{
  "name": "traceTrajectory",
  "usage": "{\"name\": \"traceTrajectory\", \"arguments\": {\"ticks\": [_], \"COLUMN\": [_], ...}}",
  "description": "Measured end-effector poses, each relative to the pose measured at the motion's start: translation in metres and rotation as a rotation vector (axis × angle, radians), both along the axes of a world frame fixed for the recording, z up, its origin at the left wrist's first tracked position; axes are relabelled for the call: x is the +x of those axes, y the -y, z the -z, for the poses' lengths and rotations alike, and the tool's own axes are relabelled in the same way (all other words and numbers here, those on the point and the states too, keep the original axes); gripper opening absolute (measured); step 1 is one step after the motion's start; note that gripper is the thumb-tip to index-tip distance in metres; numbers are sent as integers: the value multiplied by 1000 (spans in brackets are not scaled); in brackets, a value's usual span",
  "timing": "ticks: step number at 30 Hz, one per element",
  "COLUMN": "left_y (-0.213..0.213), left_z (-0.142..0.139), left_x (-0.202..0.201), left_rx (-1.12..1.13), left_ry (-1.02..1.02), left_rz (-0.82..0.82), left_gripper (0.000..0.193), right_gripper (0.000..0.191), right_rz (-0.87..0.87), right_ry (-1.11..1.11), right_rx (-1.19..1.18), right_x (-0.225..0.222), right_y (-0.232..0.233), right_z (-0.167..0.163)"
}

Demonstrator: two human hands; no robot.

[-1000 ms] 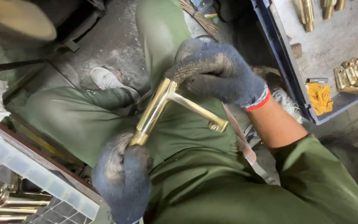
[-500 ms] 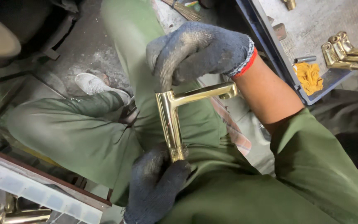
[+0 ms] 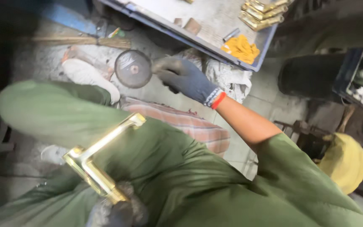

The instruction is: The person assembles various brass faucet components by inserting threaded pipes and spouts into the main faucet body and tightening them by hand while wearing gloves.

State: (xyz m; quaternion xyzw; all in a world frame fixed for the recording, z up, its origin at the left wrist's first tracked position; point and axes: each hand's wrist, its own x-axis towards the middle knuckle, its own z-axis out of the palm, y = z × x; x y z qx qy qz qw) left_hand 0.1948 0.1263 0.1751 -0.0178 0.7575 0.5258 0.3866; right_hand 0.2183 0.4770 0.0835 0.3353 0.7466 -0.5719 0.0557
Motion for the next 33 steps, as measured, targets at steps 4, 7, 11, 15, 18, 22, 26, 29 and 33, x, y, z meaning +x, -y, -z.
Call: {"name": "traceTrajectory", "arguments": {"ticks": [4, 7, 11, 15, 18, 22, 26, 29, 33], "left_y": [-5, -11, -13, -17, -19, -19, -14, -6, 11], "left_z": [4, 11, 8, 6, 7, 5, -2, -4, -1], "left_x": [-1, -2, -6, -6, -3, -4, -11, -15, -12], "left_rx": [-23, -22, 25, 126, 214, 306, 291, 278, 338], "left_ry": [72, 120, 193, 273, 265, 257, 200, 182, 296], "left_rz": [-49, -90, -175, -279, -338, -312, -303, -239, -334], "left_gripper": [13, 14, 16, 18, 19, 14, 16, 12, 13], "right_gripper": [31, 32, 53, 60, 68, 55, 34, 21, 16], "right_rz": [254, 296, 108, -57, -47, -193, -331, -231, 144], "right_ry": [26, 151, 548, 786, 590, 683, 572, 257, -170], "right_rx": [466, 834, 1024, 783, 773, 869, 1068, 1164, 294], "right_x": [62, 93, 123, 115, 110, 95, 64, 33, -25], "right_y": [-60, -134, -210, -229, -235, -239, -217, -171, -75], "right_z": [21, 49, 74, 101, 110, 111, 94, 44, -35]}}
